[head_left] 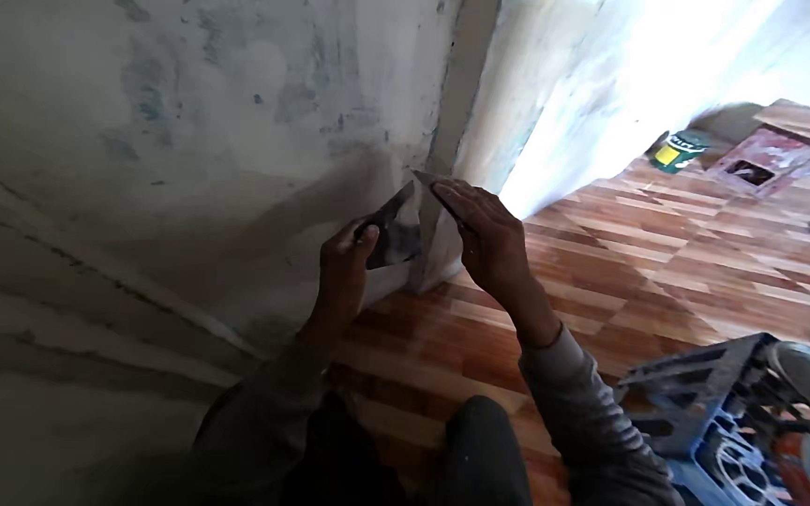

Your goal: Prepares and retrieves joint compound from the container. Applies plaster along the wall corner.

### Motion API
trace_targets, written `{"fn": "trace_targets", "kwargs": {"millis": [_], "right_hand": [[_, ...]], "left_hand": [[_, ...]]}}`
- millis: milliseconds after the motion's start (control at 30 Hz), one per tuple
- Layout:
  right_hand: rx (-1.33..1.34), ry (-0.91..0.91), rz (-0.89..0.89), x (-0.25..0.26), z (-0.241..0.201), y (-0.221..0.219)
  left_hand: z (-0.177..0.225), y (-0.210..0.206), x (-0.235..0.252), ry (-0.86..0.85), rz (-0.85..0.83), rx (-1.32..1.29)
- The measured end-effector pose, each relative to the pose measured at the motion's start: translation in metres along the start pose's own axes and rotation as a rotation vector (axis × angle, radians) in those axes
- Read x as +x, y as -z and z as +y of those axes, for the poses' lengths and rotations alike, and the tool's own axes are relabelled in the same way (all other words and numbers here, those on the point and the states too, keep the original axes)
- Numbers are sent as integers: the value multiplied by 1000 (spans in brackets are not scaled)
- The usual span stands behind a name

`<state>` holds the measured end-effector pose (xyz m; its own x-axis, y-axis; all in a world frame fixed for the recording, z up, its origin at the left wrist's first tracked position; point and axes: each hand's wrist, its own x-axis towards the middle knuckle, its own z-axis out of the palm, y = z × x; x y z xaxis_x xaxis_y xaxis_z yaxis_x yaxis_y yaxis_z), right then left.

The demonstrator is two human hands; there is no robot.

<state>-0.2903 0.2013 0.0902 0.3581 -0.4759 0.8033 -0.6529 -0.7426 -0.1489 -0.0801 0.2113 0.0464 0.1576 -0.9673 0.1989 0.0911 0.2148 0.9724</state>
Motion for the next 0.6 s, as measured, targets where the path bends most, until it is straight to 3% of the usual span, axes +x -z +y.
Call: {"fn": "trace_targets", "kwargs": {"millis": [300,500,600], "right_hand": [[59,-65,-93,-45,-11,-38],[79,-50,-108,-70,-20,-48],[164,-102,-230,-96,-22,-56]], "left_hand": [[-6,-4,-1,-68,-30,-51],[2,-9,1,-6,20,-117],[2,-11,6,-55,50,-143]]}}
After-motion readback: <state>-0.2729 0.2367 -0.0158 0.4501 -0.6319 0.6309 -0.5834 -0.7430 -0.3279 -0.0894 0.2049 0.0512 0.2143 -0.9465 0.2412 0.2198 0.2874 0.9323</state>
